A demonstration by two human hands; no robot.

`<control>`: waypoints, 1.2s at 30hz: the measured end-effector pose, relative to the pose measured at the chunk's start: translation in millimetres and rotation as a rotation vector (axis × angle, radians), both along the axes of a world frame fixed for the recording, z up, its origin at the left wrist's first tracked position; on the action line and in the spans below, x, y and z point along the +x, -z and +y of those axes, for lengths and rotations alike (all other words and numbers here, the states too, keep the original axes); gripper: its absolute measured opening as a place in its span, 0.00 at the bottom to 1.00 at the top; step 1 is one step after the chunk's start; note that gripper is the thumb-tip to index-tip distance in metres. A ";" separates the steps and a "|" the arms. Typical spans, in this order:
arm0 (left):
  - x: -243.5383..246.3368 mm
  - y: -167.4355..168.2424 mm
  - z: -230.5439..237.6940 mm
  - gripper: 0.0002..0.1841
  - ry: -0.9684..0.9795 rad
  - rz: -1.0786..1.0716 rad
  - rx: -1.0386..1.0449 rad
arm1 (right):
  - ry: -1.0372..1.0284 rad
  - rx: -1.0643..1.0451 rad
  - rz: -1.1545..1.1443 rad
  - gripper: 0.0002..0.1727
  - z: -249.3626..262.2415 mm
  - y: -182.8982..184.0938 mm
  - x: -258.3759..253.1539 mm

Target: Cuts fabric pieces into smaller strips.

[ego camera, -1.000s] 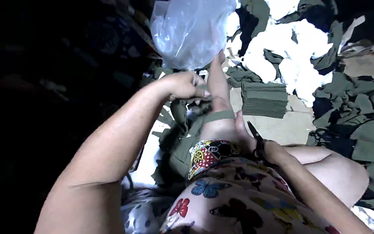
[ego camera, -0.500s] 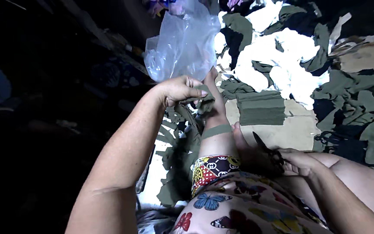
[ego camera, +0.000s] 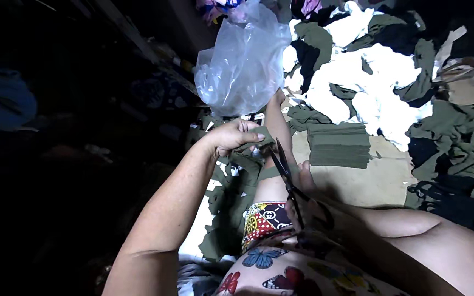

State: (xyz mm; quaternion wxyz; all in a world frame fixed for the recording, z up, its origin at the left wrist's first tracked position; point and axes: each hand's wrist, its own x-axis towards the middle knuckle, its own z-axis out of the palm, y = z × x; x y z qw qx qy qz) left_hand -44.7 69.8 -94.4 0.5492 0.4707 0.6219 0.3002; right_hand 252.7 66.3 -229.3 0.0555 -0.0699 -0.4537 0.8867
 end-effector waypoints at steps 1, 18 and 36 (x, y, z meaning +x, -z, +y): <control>-0.7 2.9 -6.6 0.08 -0.007 -0.010 0.014 | -0.017 0.016 0.013 0.26 3.8 0.4 -4.0; 7.3 66.5 -94.0 0.06 -0.336 -0.151 0.250 | 0.061 0.440 -0.127 0.38 -3.7 -6.4 -9.6; 20.7 63.5 -94.8 0.06 -0.401 -0.107 0.232 | 0.089 0.465 -0.251 0.32 -2.1 -11.2 -19.9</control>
